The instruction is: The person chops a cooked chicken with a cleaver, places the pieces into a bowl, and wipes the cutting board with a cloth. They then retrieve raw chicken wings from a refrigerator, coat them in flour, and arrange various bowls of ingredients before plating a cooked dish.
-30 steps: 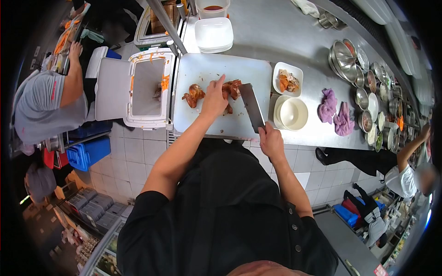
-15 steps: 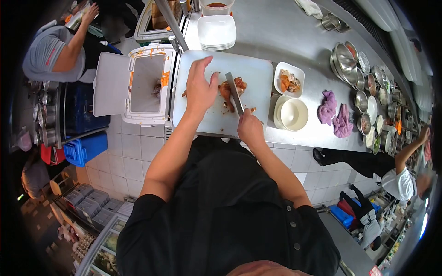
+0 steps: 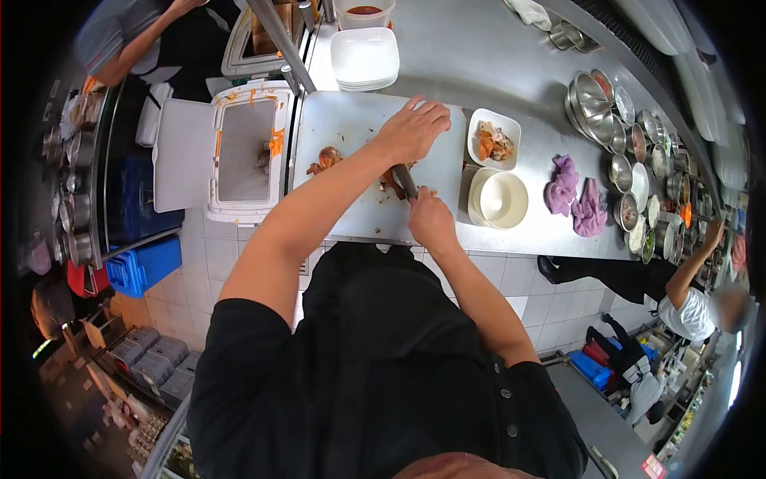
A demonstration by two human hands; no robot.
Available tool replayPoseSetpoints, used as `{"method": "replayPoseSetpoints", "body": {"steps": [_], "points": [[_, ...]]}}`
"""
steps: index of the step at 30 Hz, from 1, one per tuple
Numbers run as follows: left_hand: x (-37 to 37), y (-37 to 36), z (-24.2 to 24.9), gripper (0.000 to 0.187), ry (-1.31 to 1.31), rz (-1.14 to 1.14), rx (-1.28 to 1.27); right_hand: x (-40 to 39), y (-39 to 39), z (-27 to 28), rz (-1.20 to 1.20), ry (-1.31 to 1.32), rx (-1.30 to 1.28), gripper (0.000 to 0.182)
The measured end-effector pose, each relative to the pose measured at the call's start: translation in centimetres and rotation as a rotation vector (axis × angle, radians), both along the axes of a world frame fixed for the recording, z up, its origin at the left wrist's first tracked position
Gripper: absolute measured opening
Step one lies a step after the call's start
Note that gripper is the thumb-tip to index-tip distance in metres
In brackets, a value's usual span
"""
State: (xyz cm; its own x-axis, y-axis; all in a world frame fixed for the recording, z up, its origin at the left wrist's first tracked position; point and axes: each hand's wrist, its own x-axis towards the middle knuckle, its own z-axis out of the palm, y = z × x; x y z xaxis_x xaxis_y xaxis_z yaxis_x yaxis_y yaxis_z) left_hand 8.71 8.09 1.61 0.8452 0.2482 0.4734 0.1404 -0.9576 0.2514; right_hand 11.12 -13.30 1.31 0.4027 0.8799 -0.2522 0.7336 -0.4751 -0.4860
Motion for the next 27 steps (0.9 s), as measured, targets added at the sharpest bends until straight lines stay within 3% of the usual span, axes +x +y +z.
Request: {"method": "replayPoseSetpoints", "body": {"steps": [3, 5, 6, 8, 12, 15, 17, 19, 20, 22, 23, 25, 27], "points": [[-0.7, -0.4, 3.0, 0.040, 0.073, -0.003, -0.094, 1.2, 0.3, 0.0, 0.027, 0.000, 0.062, 0.018], [-0.9, -1.2, 8.4, 0.039, -0.220, 0.143, -0.204, 1.2, -0.3, -0.2, 0.053, 0.011, 0.095, 0.017], [-0.8, -1.2, 10.9, 0.039, -0.219, 0.143, -0.207, 1.1, -0.5, -0.2, 0.053, 0.011, 0.092, 0.017], [-0.6, -0.9, 14.6, 0.032, -0.448, 0.102, -0.077, 0.6, -0.4, -0.1, 0.047, 0.010, 0.060, 0.018], [0.6, -1.6, 2.9, 0.031, -0.210, 0.148, 0.000, -0.3, -0.2, 0.4, 0.021, 0.053, 0.038, 0.018], [-1.7, -2.4, 1.4, 0.028, -0.044, 0.086, -0.052, 0.0, -0.5, 0.4, 0.019, 0.032, -0.047, 0.020], [-4.2, -2.4, 3.3, 0.020, -0.379, 0.376, -0.230, 2.0, -0.6, 0.1, 0.051, 0.081, 0.078, 0.022], [-7.0, -4.0, 4.8, 0.025, -0.027, 0.724, -0.636, 2.6, -1.4, 1.4, 0.018, 0.109, 0.079, 0.023], [-7.8, -5.3, 4.2, 0.025, -0.029, 0.728, -0.632, 2.9, -1.9, 2.1, -0.010, 0.136, 0.075, 0.024], [-9.1, -8.3, 1.0, 0.039, 0.274, 0.865, -0.728, 3.0, -3.3, 3.3, -0.057, 0.153, 0.095, 0.024], [-9.4, -8.7, -0.2, 0.039, 0.271, 0.871, -0.725, 3.1, -3.6, 3.5, -0.104, 0.168, 0.121, 0.024], [-9.5, -9.5, -1.7, 0.057, 0.118, 0.776, -0.734, 3.0, -4.3, 3.7, -0.113, 0.175, 0.144, 0.024], [-9.7, -8.7, -2.8, 0.056, 0.096, 0.744, -0.716, 2.6, -4.6, 3.7, -0.110, 0.176, 0.145, 0.025]]}}
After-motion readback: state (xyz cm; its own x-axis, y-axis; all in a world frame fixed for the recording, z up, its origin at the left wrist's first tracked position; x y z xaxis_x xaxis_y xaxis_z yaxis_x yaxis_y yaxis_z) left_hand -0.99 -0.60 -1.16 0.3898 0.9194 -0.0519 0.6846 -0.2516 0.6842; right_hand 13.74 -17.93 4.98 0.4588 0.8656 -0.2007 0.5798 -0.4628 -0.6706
